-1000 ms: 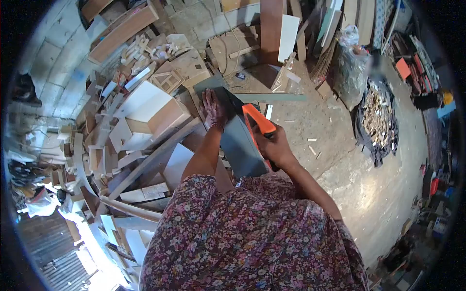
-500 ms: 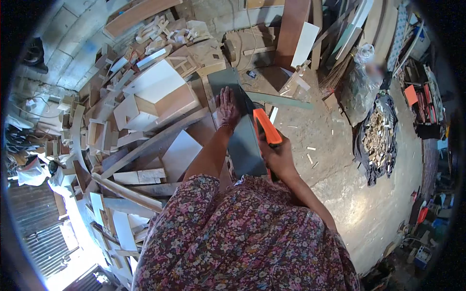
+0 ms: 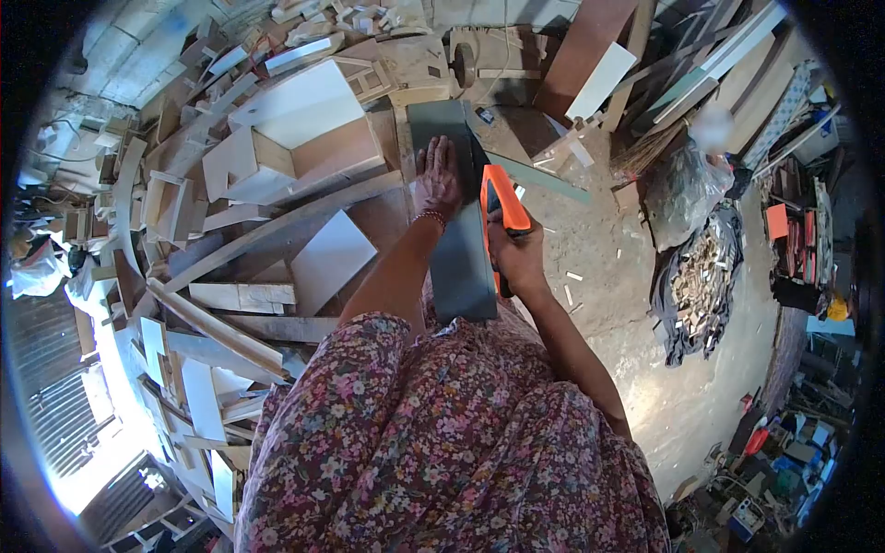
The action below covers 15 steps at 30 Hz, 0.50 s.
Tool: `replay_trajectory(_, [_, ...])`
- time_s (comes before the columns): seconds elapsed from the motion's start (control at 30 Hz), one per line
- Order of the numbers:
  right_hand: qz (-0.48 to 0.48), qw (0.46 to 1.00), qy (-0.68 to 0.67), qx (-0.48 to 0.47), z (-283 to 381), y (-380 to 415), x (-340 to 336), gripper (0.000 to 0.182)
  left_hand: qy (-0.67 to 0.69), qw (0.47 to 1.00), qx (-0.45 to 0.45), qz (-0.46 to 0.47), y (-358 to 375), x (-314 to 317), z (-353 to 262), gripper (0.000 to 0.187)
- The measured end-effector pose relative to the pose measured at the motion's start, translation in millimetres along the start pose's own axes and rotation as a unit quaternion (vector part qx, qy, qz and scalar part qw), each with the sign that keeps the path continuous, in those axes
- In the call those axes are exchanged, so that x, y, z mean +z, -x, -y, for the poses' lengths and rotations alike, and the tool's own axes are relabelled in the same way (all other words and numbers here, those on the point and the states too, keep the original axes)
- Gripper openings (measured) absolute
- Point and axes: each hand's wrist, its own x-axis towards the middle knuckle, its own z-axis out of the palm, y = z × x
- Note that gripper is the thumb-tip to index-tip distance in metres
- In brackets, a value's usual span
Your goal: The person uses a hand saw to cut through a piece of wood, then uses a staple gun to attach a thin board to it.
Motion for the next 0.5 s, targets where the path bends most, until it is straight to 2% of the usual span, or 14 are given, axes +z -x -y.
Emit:
replay_trajectory(0.13, [-0.002,0.996,-0.057,0.062,12,10,-4,0.012,0.026,0.999,-0.028,0.007,-4,-2,-2,0.051])
replay_trajectory(0.23, [0.003,0.997,0.003,0.079,44,37,-5,0.01,-0.012,0.999,-0.015,0.036,-3,0,2,0.051])
replay_trajectory(0.27, [0.005,0.995,-0.037,0.09,57,50,-9,0.009,-0.006,0.999,-0.019,0.043,1,-2,-3,0.052])
replay_trajectory(0.5, [0.005,0.994,-0.04,0.097,68,86,-26,0.008,-0.008,0.999,-0.018,0.041,0,-8,-9,0.05])
